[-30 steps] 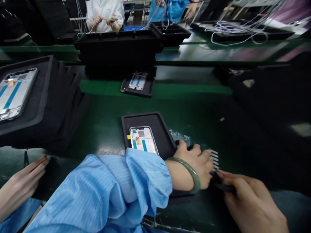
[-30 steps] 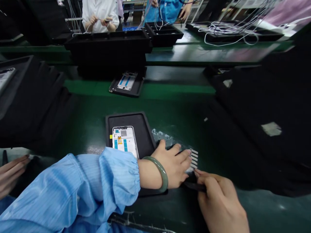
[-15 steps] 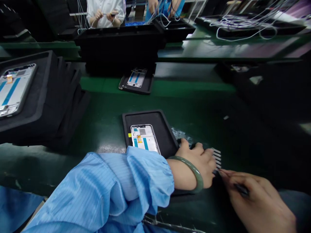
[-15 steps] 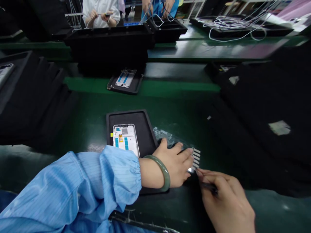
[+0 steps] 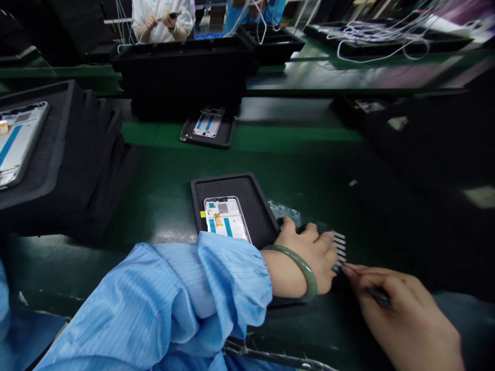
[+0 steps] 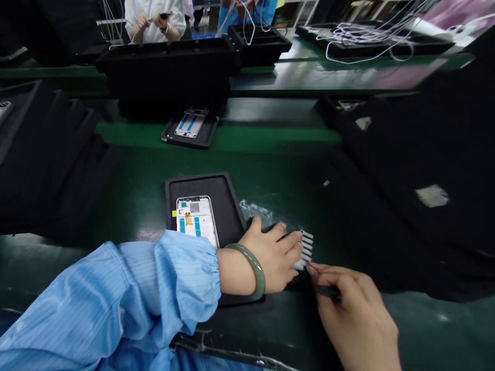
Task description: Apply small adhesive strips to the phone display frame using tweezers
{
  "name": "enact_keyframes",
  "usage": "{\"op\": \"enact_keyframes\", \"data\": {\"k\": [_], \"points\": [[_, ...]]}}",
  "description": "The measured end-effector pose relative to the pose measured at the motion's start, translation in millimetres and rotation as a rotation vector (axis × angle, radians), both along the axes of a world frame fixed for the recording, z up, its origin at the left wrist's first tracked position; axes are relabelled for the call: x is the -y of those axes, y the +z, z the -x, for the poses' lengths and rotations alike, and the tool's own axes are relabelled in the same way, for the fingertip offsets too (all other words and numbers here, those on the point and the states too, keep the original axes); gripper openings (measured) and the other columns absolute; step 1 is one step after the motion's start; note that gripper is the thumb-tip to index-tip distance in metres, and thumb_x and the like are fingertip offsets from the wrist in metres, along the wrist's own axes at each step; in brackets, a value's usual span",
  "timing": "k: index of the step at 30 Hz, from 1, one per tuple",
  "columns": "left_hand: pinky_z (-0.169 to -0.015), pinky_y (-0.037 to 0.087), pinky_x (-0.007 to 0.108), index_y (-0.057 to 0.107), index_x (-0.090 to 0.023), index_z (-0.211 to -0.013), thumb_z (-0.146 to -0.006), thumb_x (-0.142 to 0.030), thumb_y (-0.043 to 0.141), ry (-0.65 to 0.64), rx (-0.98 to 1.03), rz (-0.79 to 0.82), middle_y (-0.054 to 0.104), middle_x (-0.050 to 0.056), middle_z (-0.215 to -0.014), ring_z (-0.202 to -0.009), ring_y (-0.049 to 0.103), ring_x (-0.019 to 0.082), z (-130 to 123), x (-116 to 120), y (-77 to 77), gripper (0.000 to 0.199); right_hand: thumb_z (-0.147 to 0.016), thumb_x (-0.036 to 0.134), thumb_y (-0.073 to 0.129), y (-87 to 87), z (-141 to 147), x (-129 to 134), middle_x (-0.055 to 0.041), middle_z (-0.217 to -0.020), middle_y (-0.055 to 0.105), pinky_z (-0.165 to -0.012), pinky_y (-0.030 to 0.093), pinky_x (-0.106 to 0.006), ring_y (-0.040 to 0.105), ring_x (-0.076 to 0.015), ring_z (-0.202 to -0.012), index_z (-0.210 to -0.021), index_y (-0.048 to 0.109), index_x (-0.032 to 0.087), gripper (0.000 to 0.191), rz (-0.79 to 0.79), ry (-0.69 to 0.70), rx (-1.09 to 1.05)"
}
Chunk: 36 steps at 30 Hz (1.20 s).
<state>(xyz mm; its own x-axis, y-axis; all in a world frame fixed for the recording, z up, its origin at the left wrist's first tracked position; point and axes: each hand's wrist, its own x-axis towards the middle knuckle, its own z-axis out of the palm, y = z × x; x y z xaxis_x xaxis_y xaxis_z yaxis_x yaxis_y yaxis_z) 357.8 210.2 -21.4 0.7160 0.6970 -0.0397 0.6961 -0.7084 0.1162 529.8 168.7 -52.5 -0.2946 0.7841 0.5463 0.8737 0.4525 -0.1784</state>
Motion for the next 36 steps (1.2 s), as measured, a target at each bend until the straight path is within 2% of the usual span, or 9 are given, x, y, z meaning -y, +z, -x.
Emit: {"op": "enact_keyframes", "data": {"k": [6, 10, 15, 21, 26, 31, 33, 36], "points": [[-0.097, 0.033, 0.057, 0.039, -0.014, -0.134, -0.093, -0.033, 0.024, -0.005, -0.004, -0.010, 0.031, 0.005, -0.147, -0.127, 0.030, 0.028, 0, 0, -0.8, 0.048, -0.082, 0.021, 0.057, -2.8, 1, 4, -0.0037, -0.075, 0.059, -0.062, 0.053, -0.033, 0.063, -0.0183, -0.069, -0.068, 0.046, 0.024, 0.017, 0.063, 0.023, -0.159], [-0.099, 0.032, 0.057, 0.036, -0.015, -0.135, -0.093, -0.033, 0.022, -0.003, -0.008, -0.021, 0.031, 0.004, -0.147, -0.128, 0.030, 0.027, 0, 1, -1.8, 0.048, -0.079, 0.019, 0.061, -5.5, -1, 6, -0.0033, -0.075, 0.058, -0.065, 0.053, -0.033, 0.063, -0.0188, -0.072, -0.066, 0.047, 0.023, 0.020, 0.008, -0.007, -0.214], [-0.099, 0.032, 0.055, 0.037, -0.016, -0.135, -0.093, -0.034, 0.024, -0.008, -0.013, -0.025, 0.031, 0.003, -0.147, -0.129, 0.031, 0.027, 0, 1, -2.7, 0.047, -0.082, 0.015, 0.056, -9.3, -2, 6, -0.0050, -0.081, 0.059, -0.067, 0.052, -0.034, 0.062, -0.0191, -0.077, -0.067, 0.046, 0.022, 0.019, 0.077, -0.004, -0.158], [-0.098, 0.033, 0.057, 0.040, -0.017, -0.134, -0.093, -0.033, 0.025, -0.021, 0.033, -0.011, 0.034, 0.005, -0.145, -0.130, 0.032, 0.028, 0, 4, -6.5, 0.046, -0.084, 0.011, 0.052, -2.9, 9, 13, -0.0041, -0.078, 0.055, -0.066, 0.050, -0.032, 0.059, -0.0168, -0.076, -0.065, 0.045, 0.020, 0.022, 0.152, 0.020, -0.332], [-0.098, 0.031, 0.058, 0.041, -0.018, -0.133, -0.092, -0.034, 0.028, -0.037, 0.069, -0.003, 0.034, 0.007, -0.145, -0.130, 0.033, 0.029, 2, 5, -8.6, 0.046, -0.085, 0.010, 0.052, -1.8, 11, 16, -0.0042, -0.080, 0.053, -0.069, 0.051, -0.033, 0.058, -0.0165, -0.079, -0.066, 0.043, 0.020, 0.023, 0.113, -0.046, -0.429], [-0.098, 0.030, 0.059, 0.040, -0.015, -0.133, -0.092, -0.033, 0.030, -0.038, 0.067, 0.008, 0.035, 0.008, -0.144, -0.131, 0.032, 0.029, 3, 7, -6.0, 0.046, -0.086, 0.009, 0.047, -4.1, 11, 17, -0.0050, -0.081, 0.052, -0.071, 0.050, -0.033, 0.057, -0.0168, -0.082, -0.066, 0.041, 0.019, 0.024, 0.199, 0.038, -0.423], [-0.099, 0.030, 0.060, 0.040, -0.014, -0.133, -0.092, -0.032, 0.031, -0.040, 0.068, 0.015, 0.035, 0.008, -0.144, -0.131, 0.032, 0.030, 3, 8, -5.7, 0.046, -0.086, 0.011, 0.049, -1.5, 10, 18, -0.0043, -0.080, 0.051, -0.070, 0.050, -0.033, 0.057, -0.0161, -0.080, -0.066, 0.042, 0.019, 0.023, 0.186, 0.046, -0.457], [-0.099, 0.028, 0.062, 0.040, -0.014, -0.133, -0.091, -0.032, 0.032, -0.053, 0.073, 0.029, 0.034, 0.010, -0.144, -0.131, 0.031, 0.031, 4, 6, -6.3, 0.046, -0.083, 0.016, 0.057, 4.5, 2, 17, -0.0029, -0.082, 0.051, -0.071, 0.049, -0.032, 0.057, -0.0156, -0.079, -0.068, 0.044, 0.019, 0.020, 0.093, -0.040, -0.575]]}}
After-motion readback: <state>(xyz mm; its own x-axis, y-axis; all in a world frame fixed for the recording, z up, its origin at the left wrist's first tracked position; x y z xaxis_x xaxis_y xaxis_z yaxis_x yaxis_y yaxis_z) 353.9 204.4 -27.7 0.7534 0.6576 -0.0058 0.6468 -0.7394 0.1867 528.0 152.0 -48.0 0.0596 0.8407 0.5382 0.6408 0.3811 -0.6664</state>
